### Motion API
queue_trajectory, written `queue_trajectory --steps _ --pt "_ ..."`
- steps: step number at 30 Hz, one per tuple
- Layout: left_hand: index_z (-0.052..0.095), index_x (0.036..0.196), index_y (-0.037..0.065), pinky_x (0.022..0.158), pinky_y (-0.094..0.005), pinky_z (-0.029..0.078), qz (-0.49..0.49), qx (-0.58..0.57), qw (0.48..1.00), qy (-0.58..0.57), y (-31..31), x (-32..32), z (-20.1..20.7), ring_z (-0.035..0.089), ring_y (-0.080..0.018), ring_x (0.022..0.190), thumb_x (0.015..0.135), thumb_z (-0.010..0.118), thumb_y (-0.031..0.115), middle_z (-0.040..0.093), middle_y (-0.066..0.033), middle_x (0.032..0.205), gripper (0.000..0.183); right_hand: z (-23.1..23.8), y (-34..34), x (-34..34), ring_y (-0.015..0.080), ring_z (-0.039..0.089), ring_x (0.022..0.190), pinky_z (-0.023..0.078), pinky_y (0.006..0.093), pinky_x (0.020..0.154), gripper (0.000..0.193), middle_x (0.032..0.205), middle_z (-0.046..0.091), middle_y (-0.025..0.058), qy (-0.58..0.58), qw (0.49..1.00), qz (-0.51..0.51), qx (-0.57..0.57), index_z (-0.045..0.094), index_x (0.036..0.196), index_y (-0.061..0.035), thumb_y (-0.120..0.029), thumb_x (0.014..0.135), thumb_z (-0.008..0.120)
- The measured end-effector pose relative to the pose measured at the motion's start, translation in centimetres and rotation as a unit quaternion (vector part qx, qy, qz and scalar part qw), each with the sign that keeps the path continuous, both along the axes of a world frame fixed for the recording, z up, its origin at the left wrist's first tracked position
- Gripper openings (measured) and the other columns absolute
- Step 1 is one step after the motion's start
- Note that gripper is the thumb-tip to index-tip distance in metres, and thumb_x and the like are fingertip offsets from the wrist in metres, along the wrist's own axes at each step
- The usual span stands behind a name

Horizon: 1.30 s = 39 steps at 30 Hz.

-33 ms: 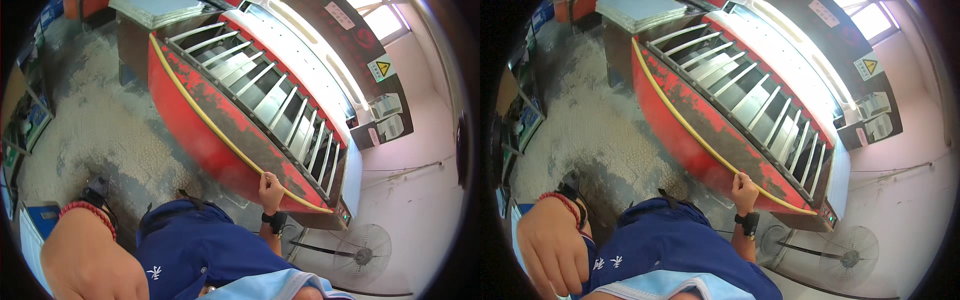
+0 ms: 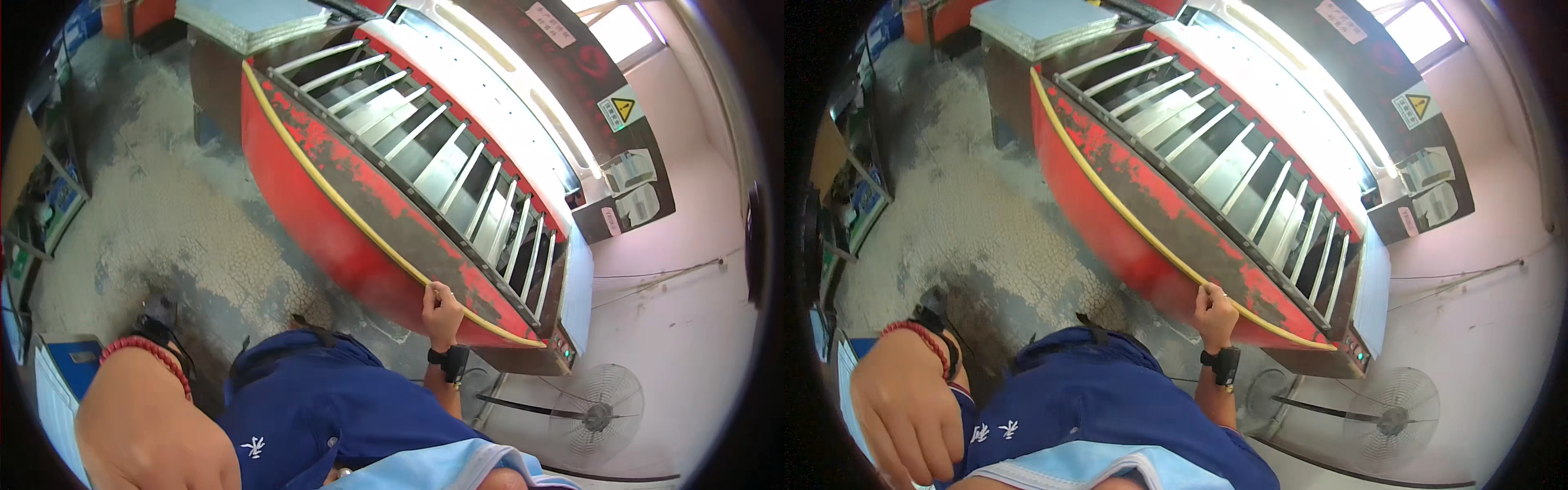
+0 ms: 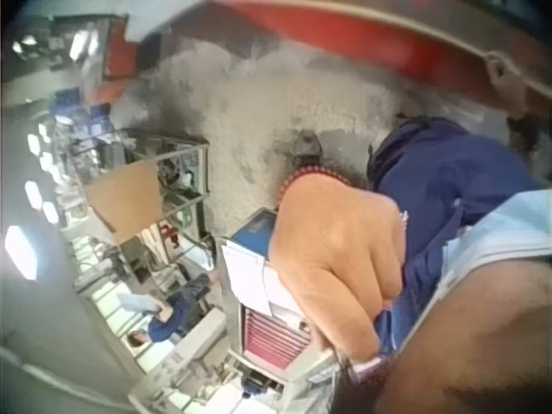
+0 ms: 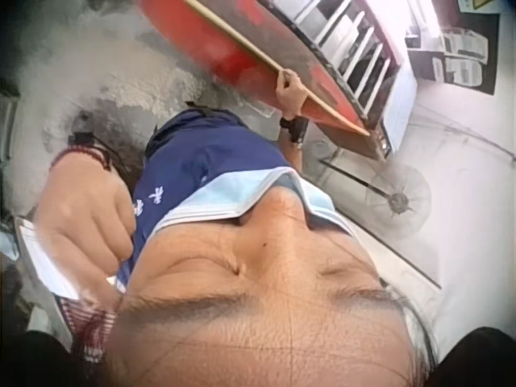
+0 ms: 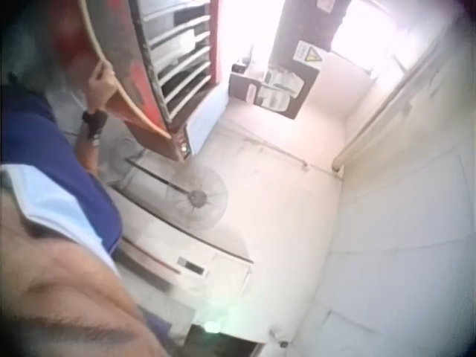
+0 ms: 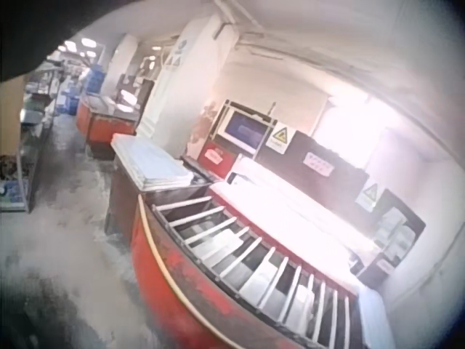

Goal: Interacting with a colleague at a workstation and checking progress on a large industrial machine on a fabrication floor.

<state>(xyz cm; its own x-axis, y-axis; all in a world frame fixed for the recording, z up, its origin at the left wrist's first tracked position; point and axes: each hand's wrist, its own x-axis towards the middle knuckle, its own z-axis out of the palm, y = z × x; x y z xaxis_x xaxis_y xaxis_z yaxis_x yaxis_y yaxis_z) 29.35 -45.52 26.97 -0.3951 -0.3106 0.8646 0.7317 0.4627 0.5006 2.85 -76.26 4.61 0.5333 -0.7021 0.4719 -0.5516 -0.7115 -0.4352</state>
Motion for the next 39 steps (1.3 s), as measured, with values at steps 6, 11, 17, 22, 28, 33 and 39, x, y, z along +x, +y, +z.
queue_trajectory --steps 6,11,17,22,28,33,39 --pt "0.060 0.088 -0.014 0.046 -0.0364 0.035 0.024 -0.054 0.991 -0.121 1.3 -0.4 0.5 0.052 -0.0289 0.058 0.097 0.044 0.006 0.054 -0.0192 0.073 0.027 -0.5 0.8 0.5 0.0276 0.060 0.053 0.045 0.0366 0.049 0.005 0.061 0.059 0.0114 -0.032 0.999 0.026 -0.036 0.065 0.086 -0.0073 -0.011 0.087 0.068" --pt "0.063 0.096 -0.011 0.045 -0.0375 0.036 0.223 -0.043 0.954 -0.198 3.9 -0.9 -1.2 0.049 -0.0278 0.053 0.096 0.054 0.005 0.050 -0.0126 0.065 0.019 -0.9 1.1 0.6 0.0294 0.062 0.057 0.047 0.0383 0.052 0.008 0.063 0.061 0.0129 -0.044 0.998 0.026 -0.040 0.064 0.085 -0.0055 -0.012 0.087 0.067" --pt "0.070 0.091 -0.006 0.050 -0.0347 0.046 0.494 0.151 0.810 -0.276 7.3 -0.8 -5.5 0.060 -0.0263 0.056 0.093 0.060 0.010 0.069 -0.0120 0.076 0.018 -1.0 0.8 1.8 0.0290 0.064 0.061 0.049 0.0383 0.056 0.010 0.068 0.064 0.0124 -0.024 1.000 0.004 -0.008 0.066 0.087 -0.0054 -0.015 0.088 0.065" --pt "0.071 0.095 0.003 0.058 -0.0338 0.051 0.696 0.326 0.536 -0.351 9.0 -1.1 -10.3 0.065 -0.0283 0.064 0.090 0.063 0.015 0.069 -0.0112 0.077 0.014 -1.6 -0.5 3.5 0.0268 0.062 0.057 0.048 0.0381 0.054 0.008 0.064 0.062 0.0103 -0.057 0.998 0.012 -0.013 0.066 0.088 -0.0070 -0.015 0.089 0.065" --pt "0.068 0.103 0.007 0.069 -0.0398 0.054 0.729 0.408 0.261 -0.484 12.7 -2.5 -18.3 0.068 -0.0308 0.078 0.086 0.066 0.024 0.071 -0.0123 0.083 0.024 -2.4 -1.2 6.9 0.0274 0.063 0.059 0.048 0.0385 0.055 0.011 0.067 0.063 0.0103 -0.069 0.996 0.046 -0.016 0.066 0.089 -0.0067 -0.018 0.090 0.065" --pt "0.066 0.107 0.006 0.077 -0.0453 0.053 0.670 0.518 0.152 -0.510 16.1 -4.7 -22.9 0.066 -0.0356 0.091 0.086 0.064 0.030 0.070 -0.0163 0.094 0.031 -4.2 -2.5 9.1 0.0279 0.063 0.060 0.048 0.0394 0.056 0.015 0.070 0.064 0.0109 -0.105 0.992 0.073 -0.021 0.067 0.091 -0.0058 -0.021 0.092 0.064" --pt "0.065 0.108 0.006 0.081 -0.0457 0.053 0.658 0.582 0.110 -0.465 19.8 -8.4 -24.9 0.066 -0.0363 0.095 0.086 0.064 0.032 0.069 -0.0186 0.097 0.034 -4.2 -2.2 13.2 0.0289 0.067 0.067 0.050 0.0398 0.059 0.017 0.076 0.067 0.0130 -0.044 0.996 0.075 0.017 0.067 0.093 -0.0062 -0.023 0.093 0.063"
